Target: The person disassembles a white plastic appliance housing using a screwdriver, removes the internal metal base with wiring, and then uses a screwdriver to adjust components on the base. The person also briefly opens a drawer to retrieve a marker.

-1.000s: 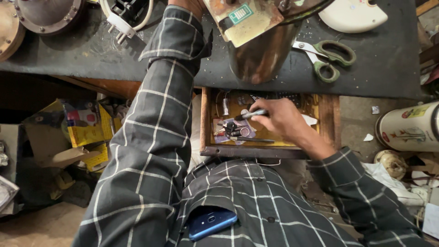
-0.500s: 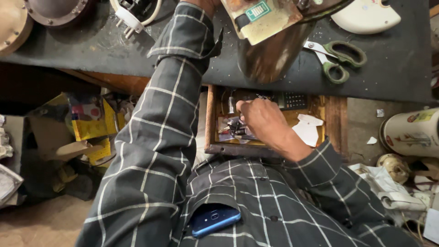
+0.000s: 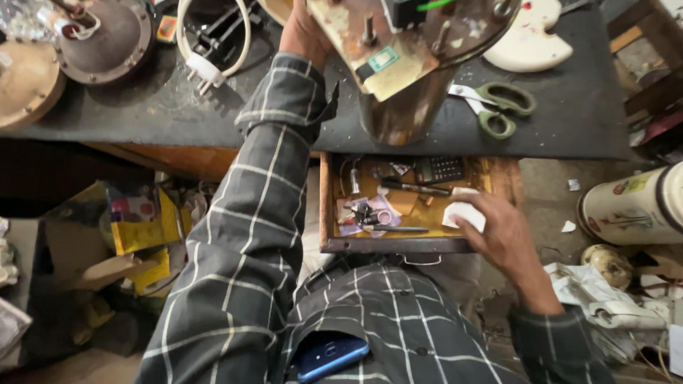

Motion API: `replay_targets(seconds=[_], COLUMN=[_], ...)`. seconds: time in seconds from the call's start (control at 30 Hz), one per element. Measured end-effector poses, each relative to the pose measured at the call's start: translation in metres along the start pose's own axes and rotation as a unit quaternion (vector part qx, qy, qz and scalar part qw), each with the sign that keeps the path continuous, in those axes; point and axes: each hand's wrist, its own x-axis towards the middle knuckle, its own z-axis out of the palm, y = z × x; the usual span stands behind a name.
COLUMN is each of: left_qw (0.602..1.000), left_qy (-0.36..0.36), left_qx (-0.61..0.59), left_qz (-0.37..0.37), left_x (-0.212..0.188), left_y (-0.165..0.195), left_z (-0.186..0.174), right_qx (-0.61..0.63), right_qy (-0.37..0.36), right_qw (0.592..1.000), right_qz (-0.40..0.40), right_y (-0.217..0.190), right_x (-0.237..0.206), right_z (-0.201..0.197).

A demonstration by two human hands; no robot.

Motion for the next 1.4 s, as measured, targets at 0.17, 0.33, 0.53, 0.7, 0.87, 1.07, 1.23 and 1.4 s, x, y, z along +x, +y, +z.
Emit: replay_targets(seconds=[0.17, 0.33, 0.53, 0.7, 0.87, 1.07, 1.23, 1.4], left_qw=[0.997, 0.996, 0.996, 0.994, 0.992, 0.988, 0.996, 0.949], left_qy=[-0.068, -0.055, -0.054, -0.014, -0.018, -0.033, -0.03, 0.05], left_qx=[-0.031, -0.043, -0.064, -0.109, -0.12, -0.125, -0.011, 0.299], left_qz=[0.007, 0.049, 0.044, -0.017, -0.036, -0.082, -0.084, -0.084], left_x=[0.026, 0.026, 0.026, 0.021, 0.015, 0.019, 0.019, 0.017], left_y=[0.002, 0.005, 0.006, 0.008, 0.007, 0.012, 0.034, 0.064], left_z=[0.013, 0.025, 0.03, 0.038, 0.044, 0.043, 0.045, 0.054], right_qx=[-0.133, -0.2, -0.225, -0.228, -0.103, 0.044, 0.083, 0.193], right_qy=[-0.024, 0.025, 0.075, 0.154, 0.217, 0.266, 0.277, 0.304], right_qw=[0.99, 0.974, 0.963, 0.951, 0.967, 0.961, 0.956, 0.932], right_qz=[-0.045, -0.102, -0.128, -0.138, -0.079, -0.057, -0.057, -0.047], right_y=[-0.019, -0.017, 0.001, 0.023, 0.012, -0.021, -0.037, -0.046], right_x=[-0.027, -0.026, -0.004, 0.051, 0.081, 0.097, 0.112, 0.127], right_z=[0.033, 0.054, 0.071, 0.08, 0.074, 0.063, 0.049, 0.038])
